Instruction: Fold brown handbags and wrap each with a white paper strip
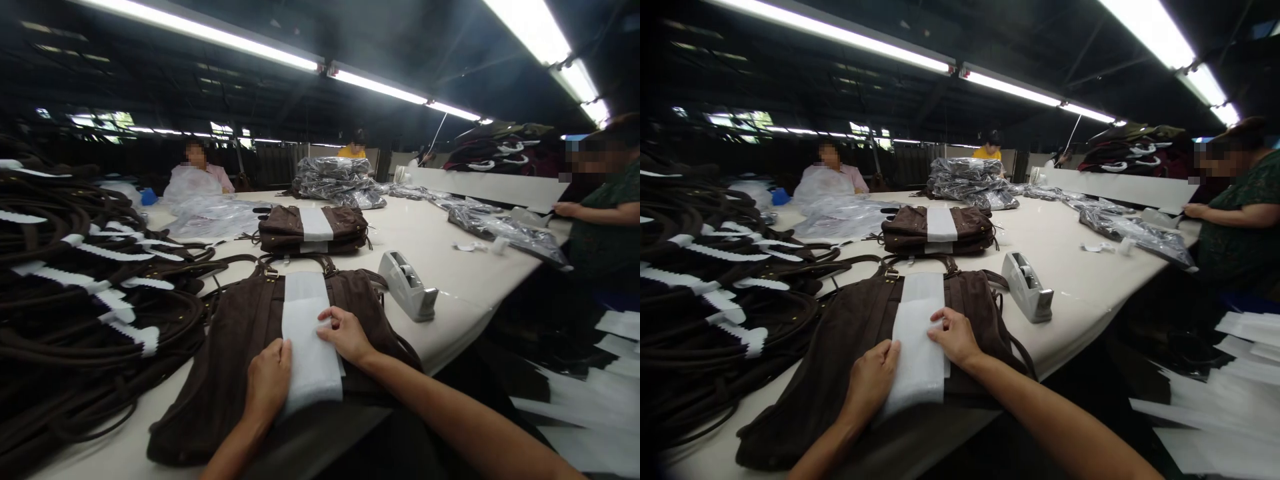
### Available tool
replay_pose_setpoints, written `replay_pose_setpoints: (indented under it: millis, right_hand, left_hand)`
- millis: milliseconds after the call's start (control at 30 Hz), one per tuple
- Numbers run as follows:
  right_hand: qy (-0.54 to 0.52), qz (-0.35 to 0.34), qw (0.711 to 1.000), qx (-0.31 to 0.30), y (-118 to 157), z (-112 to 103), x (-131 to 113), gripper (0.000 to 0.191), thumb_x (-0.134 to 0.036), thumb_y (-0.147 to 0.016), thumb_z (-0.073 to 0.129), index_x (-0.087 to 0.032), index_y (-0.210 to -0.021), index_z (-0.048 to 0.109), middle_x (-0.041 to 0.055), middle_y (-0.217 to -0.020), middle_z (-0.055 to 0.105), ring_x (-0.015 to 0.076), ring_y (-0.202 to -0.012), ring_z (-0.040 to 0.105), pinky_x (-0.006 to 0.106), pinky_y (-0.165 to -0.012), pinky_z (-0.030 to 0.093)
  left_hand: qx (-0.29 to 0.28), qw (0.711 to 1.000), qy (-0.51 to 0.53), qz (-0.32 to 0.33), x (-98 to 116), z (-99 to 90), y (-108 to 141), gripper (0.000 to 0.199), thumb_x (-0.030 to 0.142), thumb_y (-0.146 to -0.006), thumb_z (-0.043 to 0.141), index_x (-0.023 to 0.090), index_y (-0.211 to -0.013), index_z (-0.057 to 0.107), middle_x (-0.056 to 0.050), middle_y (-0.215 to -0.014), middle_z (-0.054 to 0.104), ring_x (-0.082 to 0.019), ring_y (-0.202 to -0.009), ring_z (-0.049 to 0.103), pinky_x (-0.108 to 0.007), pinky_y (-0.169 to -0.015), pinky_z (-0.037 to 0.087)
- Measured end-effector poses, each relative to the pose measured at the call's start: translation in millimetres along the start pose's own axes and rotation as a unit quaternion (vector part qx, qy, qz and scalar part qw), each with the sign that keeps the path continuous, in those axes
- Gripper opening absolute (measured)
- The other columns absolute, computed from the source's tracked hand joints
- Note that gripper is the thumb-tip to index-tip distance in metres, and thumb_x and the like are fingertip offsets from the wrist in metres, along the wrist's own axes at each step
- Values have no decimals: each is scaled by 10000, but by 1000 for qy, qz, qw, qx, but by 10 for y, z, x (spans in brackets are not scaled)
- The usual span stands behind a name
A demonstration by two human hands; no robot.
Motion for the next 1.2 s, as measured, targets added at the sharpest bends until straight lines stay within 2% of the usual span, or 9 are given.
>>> replay_pose_setpoints:
  millis: [200,333,433,633,700,833,967,1100,1200]
  right_hand:
    - [18,13,998,60,-118,19,163,194,-241,-653,686,-176,-836,687,-90,-502,416,82,-483,355,211,-480,293]
    - [48,0,993,108,-139,-41,189,247,-283,-683,660,-174,-895,726,-58,-549,502,100,-516,411,224,-515,341]
    - [66,-7,990,128,-137,-77,165,297,-283,-701,639,-173,-957,742,-36,-590,547,118,-557,468,237,-558,386]
    - [88,0,983,159,-115,-126,146,340,-246,-707,636,-172,-1018,752,-8,-625,608,152,-614,552,267,-664,457]
    - [105,10,982,160,-113,-130,146,334,-244,-715,641,-180,-1023,755,7,-659,646,162,-636,583,273,-698,476]
    - [123,23,981,145,-141,-116,140,332,-226,-731,650,-182,-1044,751,45,-781,725,185,-725,647,283,-784,502]
    - [124,24,983,135,-197,-100,146,325,-201,-748,637,-187,-1052,748,72,-957,756,200,-840,689,278,-841,506]
    - [148,24,983,110,-175,-54,106,327,-220,-777,597,-184,-1067,744,98,-1022,747,208,-891,701,265,-844,501]
    - [213,-18,976,45,-64,12,-78,294,-224,-816,543,-207,-1016,758,80,-973,758,209,-871,703,263,-805,494]
  left_hand:
    - [-27,999,-35,2,6,-13,-25,320,305,-978,354,196,-747,549,-98,-830,714,-230,-807,672,-280,-633,322]
    - [-35,999,-24,-6,44,-37,-78,161,318,-944,446,191,-962,543,-88,-883,722,-248,-861,683,-282,-665,376]
    - [-35,998,-59,-15,82,-82,-91,293,359,-918,492,167,-1138,457,-99,-873,711,-279,-828,684,-307,-651,399]
    - [32,979,-141,144,369,-299,-23,151,249,-892,506,170,-1010,557,-104,-1087,617,-244,-1025,589,-319,-821,457]
    - [32,970,-148,189,482,-302,-32,209,228,-913,439,142,-1017,598,-135,-1161,592,-248,-1080,561,-342,-908,451]
    - [-35,963,-117,240,729,-4,-178,468,268,-949,312,52,-1326,486,-217,-1428,453,-287,-1321,440,-418,-1058,391]
    - [-103,947,-143,269,821,467,-333,586,273,-918,305,-29,-1418,358,-258,-1520,283,-311,-1427,273,-473,-1132,295]
    - [-65,928,-195,312,654,645,-361,602,307,-931,256,29,-1460,321,-191,-1563,186,-298,-1454,191,-535,-1149,216]
    - [-5,899,-221,378,499,714,-332,556,247,-922,226,112,-1416,443,-158,-1555,246,-315,-1453,199,-599,-1132,169]
Point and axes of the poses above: each hand's wrist, its own y-axis away from the middle knuckle, its own z-axis out of the palm, x = y × z, the point moved 8 cm from there along -y, towards the middle knuckle
